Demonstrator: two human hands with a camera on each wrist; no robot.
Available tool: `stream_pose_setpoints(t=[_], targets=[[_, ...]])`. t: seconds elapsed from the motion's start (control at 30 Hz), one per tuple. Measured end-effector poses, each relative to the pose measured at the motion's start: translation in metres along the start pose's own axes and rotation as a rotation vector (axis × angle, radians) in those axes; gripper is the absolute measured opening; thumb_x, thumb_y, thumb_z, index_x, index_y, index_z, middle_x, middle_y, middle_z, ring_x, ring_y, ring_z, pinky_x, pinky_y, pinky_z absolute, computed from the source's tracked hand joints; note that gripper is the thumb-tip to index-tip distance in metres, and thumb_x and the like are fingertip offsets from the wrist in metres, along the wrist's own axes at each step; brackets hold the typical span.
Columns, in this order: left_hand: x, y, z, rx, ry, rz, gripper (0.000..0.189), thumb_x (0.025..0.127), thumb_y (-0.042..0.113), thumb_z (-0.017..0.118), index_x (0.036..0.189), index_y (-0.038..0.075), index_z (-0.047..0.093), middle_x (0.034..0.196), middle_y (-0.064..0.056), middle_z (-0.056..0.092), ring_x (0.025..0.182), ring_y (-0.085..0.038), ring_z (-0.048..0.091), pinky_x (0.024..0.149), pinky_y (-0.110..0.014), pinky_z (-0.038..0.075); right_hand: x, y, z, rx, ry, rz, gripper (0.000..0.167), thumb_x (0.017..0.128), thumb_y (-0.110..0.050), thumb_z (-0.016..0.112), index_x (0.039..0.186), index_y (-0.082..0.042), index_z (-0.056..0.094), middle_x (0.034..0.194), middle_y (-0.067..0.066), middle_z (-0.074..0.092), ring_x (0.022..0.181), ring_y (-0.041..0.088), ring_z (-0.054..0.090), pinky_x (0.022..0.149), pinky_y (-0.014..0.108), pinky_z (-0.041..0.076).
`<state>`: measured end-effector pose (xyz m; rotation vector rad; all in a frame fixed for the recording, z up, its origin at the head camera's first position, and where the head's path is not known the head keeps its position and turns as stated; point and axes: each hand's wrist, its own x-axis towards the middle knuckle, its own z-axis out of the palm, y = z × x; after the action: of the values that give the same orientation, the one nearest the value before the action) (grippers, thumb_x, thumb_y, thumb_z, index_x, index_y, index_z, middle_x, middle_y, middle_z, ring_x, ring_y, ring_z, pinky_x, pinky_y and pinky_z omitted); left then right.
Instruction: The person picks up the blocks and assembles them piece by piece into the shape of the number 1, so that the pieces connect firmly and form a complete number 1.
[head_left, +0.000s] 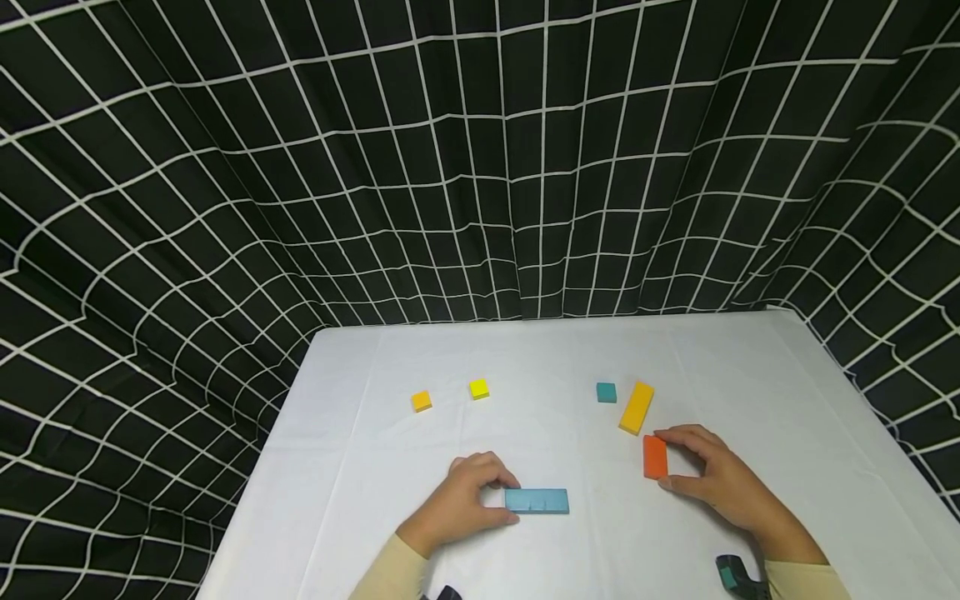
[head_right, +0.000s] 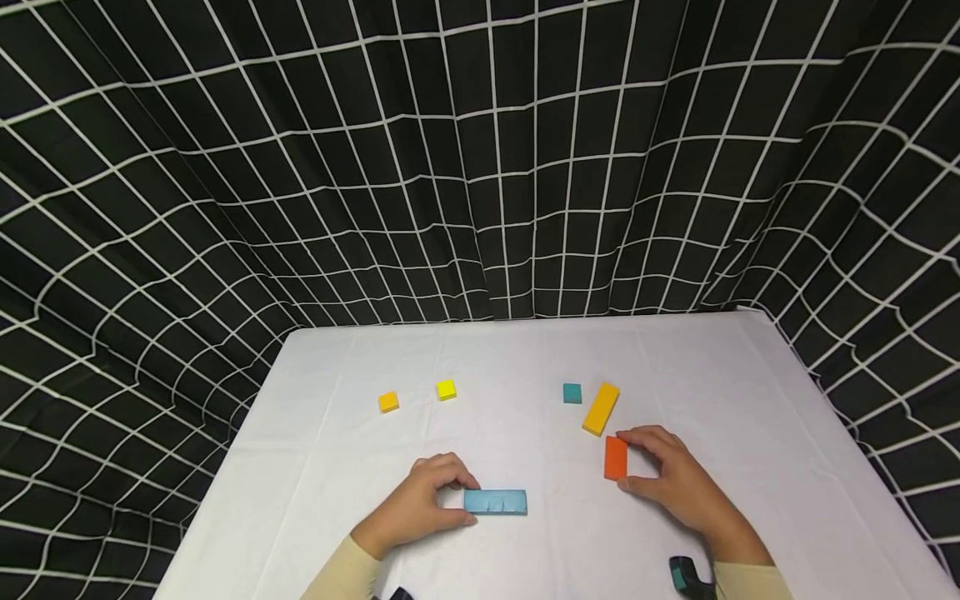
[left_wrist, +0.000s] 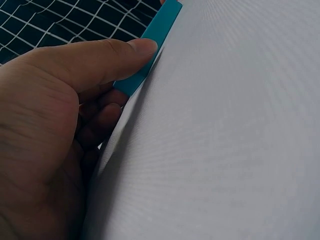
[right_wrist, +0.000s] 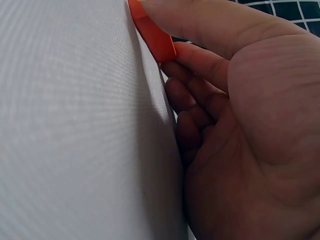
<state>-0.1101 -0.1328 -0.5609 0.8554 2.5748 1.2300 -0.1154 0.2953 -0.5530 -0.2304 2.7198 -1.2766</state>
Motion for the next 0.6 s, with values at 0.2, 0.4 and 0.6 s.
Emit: stream_pose_setpoints(t=[0.2,0.4,0.6], targets=[[-0.0002,0.0002,0.0001,-0.006,0.0,0.008,0.032,0.086,0.023,0.096,0.113,0.027,0.078,0.109,0.022,0.064,0.103,0.001,0.057,0.102,-0.039,0.035,-0.0011,-0.0012,0.0002,-0.004,0.001,0.002,0.07,0.082,-0.02,0.097,0.143,-0.005,0.067,0.143,0.019,0.06,0.142,0.05,0.043,0.111,0.075,0.034],[-0.0009,-0.0007,0.0009,-0.009,-0.007,0.005,0.032,0.086,0.024,0.096,0.113,0.028,0.078,0.109,0.022,0.064,0.103,0.0,0.057,0.103,-0.04,0.035,-0.001,-0.0007,0.0011,-0.011,0.003,0.014,0.068,0.082,-0.019,0.096,0.142,-0.005,0.067,0.142,0.018,0.06,0.143,0.049,0.043,0.112,0.074,0.034],[-0.0006,0.001,-0.0004,-0.007,-0.004,0.011,0.032,0.086,0.024,0.095,0.113,0.028,0.077,0.109,0.022,0.064,0.104,0.0,0.057,0.102,-0.04,0.035,0.0004,-0.0011,0.0011,-0.023,0.008,0.007,0.068,0.082,-0.022,0.096,0.141,-0.005,0.067,0.141,0.018,0.061,0.141,0.049,0.045,0.112,0.075,0.034]])
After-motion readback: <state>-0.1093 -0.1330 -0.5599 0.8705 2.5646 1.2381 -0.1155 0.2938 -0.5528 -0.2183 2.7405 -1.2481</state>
